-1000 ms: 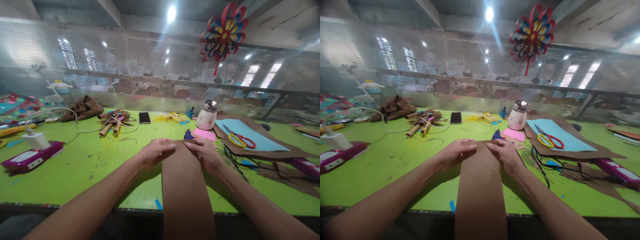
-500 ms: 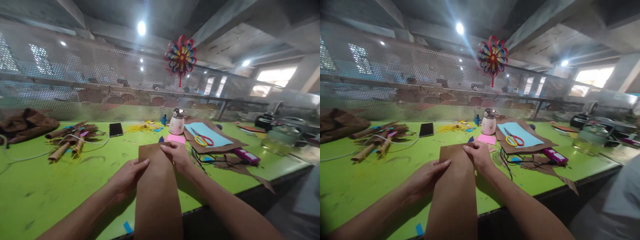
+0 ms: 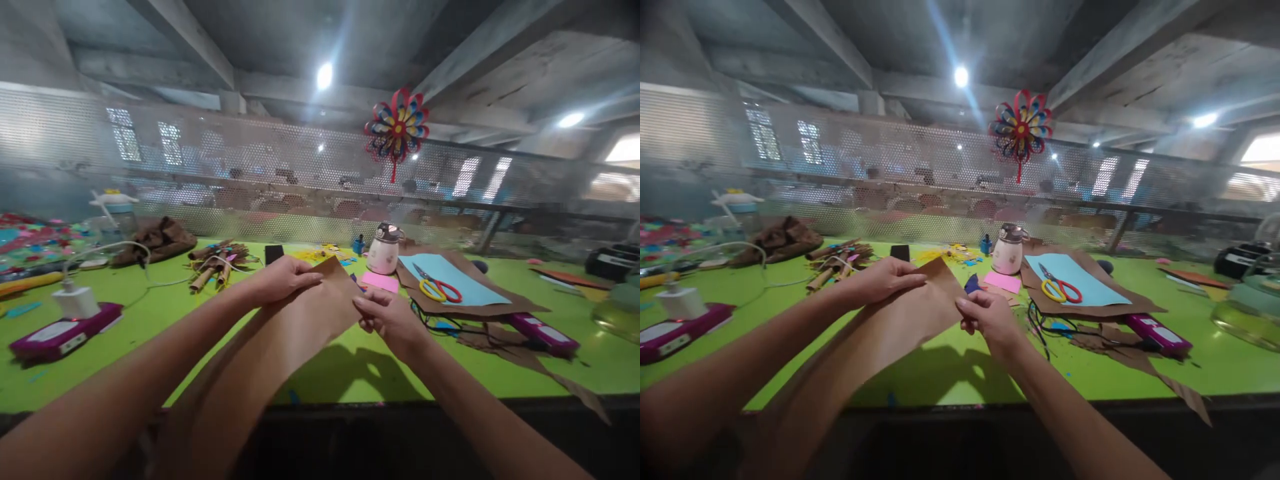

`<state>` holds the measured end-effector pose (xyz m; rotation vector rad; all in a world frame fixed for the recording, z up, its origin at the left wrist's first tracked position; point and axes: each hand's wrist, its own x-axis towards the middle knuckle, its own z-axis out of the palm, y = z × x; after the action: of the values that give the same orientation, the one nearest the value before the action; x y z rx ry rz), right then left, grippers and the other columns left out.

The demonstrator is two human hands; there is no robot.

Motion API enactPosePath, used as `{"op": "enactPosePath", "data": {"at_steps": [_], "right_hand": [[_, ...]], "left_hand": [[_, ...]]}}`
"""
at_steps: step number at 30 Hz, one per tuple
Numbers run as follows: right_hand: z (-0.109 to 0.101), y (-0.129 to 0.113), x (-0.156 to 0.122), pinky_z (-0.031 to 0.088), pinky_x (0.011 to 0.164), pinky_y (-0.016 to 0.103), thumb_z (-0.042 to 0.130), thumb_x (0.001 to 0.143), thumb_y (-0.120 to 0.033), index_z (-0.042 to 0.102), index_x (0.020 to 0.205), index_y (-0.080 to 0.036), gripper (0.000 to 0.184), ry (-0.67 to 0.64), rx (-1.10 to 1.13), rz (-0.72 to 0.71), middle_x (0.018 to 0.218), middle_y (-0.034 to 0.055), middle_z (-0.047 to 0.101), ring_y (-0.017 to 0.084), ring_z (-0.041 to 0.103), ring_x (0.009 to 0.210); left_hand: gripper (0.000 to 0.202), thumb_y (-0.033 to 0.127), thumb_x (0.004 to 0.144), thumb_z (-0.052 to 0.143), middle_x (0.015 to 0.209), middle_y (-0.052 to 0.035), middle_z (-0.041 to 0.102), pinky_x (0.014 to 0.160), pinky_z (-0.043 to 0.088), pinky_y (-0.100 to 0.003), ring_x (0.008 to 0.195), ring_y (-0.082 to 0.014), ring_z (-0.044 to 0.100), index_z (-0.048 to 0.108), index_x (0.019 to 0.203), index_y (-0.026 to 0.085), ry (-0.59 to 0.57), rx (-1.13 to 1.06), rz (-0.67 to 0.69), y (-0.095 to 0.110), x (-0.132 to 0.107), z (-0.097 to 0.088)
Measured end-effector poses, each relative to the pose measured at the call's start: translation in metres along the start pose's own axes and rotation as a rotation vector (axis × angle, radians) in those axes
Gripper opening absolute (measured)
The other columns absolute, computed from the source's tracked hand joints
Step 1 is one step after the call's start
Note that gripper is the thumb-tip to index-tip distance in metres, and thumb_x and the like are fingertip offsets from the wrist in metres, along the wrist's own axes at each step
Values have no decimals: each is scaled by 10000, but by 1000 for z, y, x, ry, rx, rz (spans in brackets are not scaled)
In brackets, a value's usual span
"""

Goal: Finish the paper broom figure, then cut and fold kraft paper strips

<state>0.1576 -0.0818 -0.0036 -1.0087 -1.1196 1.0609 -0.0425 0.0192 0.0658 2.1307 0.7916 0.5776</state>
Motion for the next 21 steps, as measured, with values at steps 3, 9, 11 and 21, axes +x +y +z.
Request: {"op": "enactPosePath", "data": {"at_steps": [3, 9, 11, 21], "right_hand": [[-12, 2, -10, 330, 476, 232, 699, 690, -441, 625, 652, -159, 293, 2, -55, -10, 562, -10, 550, 85, 460, 491], [-126, 2, 6, 407, 514, 288, 555, 721, -584, 637, 650, -156, 441, 370, -812, -82, 601, 49, 619, 150, 517, 523], [-174, -3, 18, 408, 537, 303, 525, 742, -547, 649, 670, -147, 425, 472, -960, -51, 605, 72, 631, 189, 553, 578], [-288, 1, 92, 459, 738, 326, 602, 809, -329, 637, 876, -146, 198, 383, -1480, 278, 851, 43, 650, 169, 594, 796]], "left_hand": [[311, 439, 755, 582, 535, 14, 544, 448, 239, -215, 448, -93, 400, 626, 606, 170, -91, 110, 80, 0, 3, -2], [351, 461, 794, 519, 527, 27, 476, 453, 219, -214, 465, -96, 361, 565, 596, 174, -166, 101, 142, -22, 7, 25], [350, 456, 796, 513, 542, 24, 477, 455, 213, -213, 482, -99, 365, 563, 603, 169, -169, 97, 140, -27, 8, 31], [333, 476, 843, 444, 648, 28, 462, 511, 272, -204, 594, -111, 414, 470, 705, 174, -230, 199, 63, -26, -1, 39]]}}
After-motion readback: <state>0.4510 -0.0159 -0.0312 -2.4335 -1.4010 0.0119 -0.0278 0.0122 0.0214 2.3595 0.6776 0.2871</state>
